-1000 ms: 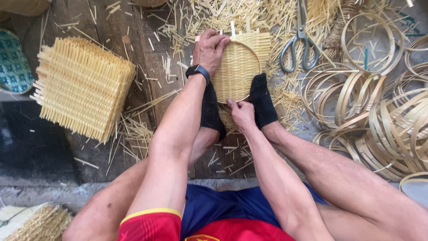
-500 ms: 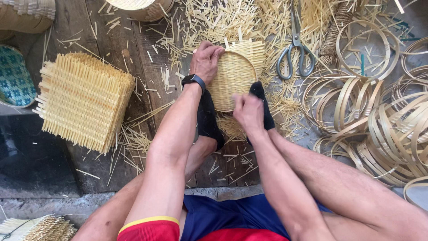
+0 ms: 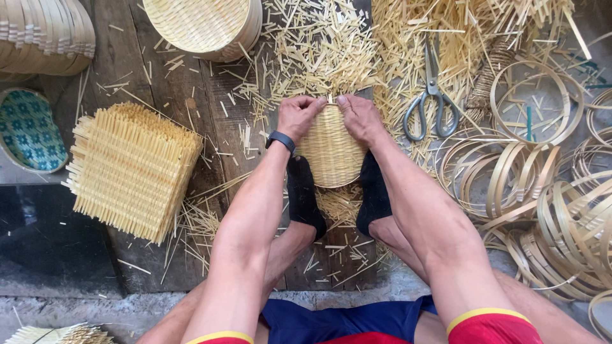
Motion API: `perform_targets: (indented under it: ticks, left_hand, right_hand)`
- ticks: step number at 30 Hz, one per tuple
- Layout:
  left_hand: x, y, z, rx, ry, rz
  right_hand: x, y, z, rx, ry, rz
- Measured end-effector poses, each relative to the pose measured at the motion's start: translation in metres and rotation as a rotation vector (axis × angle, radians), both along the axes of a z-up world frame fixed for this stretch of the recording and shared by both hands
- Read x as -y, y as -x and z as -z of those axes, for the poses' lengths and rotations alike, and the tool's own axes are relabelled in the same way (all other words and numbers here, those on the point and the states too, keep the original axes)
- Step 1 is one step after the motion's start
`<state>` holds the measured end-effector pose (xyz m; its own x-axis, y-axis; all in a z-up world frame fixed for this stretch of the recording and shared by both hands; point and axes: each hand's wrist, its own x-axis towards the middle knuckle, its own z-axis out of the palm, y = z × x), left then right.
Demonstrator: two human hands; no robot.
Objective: The person sits on the floor and assembles a small round bamboo basket by placing a woven base onto a bamboo ring, then trimming the excess with shears. The person repeats this process for multiple baskets, stacking the finished units.
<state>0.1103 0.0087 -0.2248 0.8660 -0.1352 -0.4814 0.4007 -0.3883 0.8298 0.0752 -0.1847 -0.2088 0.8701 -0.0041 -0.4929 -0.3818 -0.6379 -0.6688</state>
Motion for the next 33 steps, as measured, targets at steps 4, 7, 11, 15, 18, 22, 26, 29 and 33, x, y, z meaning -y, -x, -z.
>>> perform_targets:
  ticks: [4, 7, 11, 15, 18, 22, 26, 29, 33]
  left_hand:
    - [-0.002, -0.004, -0.003, -0.069, 0.145, -0.084]
    - [0.0, -0.002, 0.006, -0.019, 0.059, -0.089]
    - [-0.01, 0.024, 0.001, 0.295, -0.135, -0.337]
    - [-0.018, 0.068, -0.011, 0.144, -0.448, -0.369]
    - [-0.032, 0.068, -0.006, -0.16, -0.027, -0.459]
    - [-0.051, 0.053, 0.009, -0.45, 0.477, -0.58]
    - [-0.049, 0.041, 0.002, -0.073, 0.103, -0.325]
    - [-0.028, 0.032, -0.019, 0.384, -0.292, 0.041]
    - [0.003, 0.027, -0.067, 0.164, -0.114, 0.252]
  right_hand:
    - [-0.008, 0.002, -0.001, 0.096, 0.1, -0.05]
    - [-0.022, -0.002, 0.001, 0.248, 0.15, -0.022]
    - [-0.039, -0.012, -0.011, -0.171, 0.232, -0.049]
    - [-0.039, -0.023, -0.035, -0.19, 0.335, -0.083]
    - [-0.046, -0.027, -0.042, -0.256, 0.324, -0.02]
    - [-0.045, -0.019, -0.028, -0.295, 0.302, 0.013]
    - [-0.012, -0.01, -0.026, 0.236, -0.139, 0.293]
    - [0.06, -0.004, -0.07, 0.63, 0.011, 0.231]
    - [0.162, 0.03, -0.194, 0.047, 0.532, -0.17]
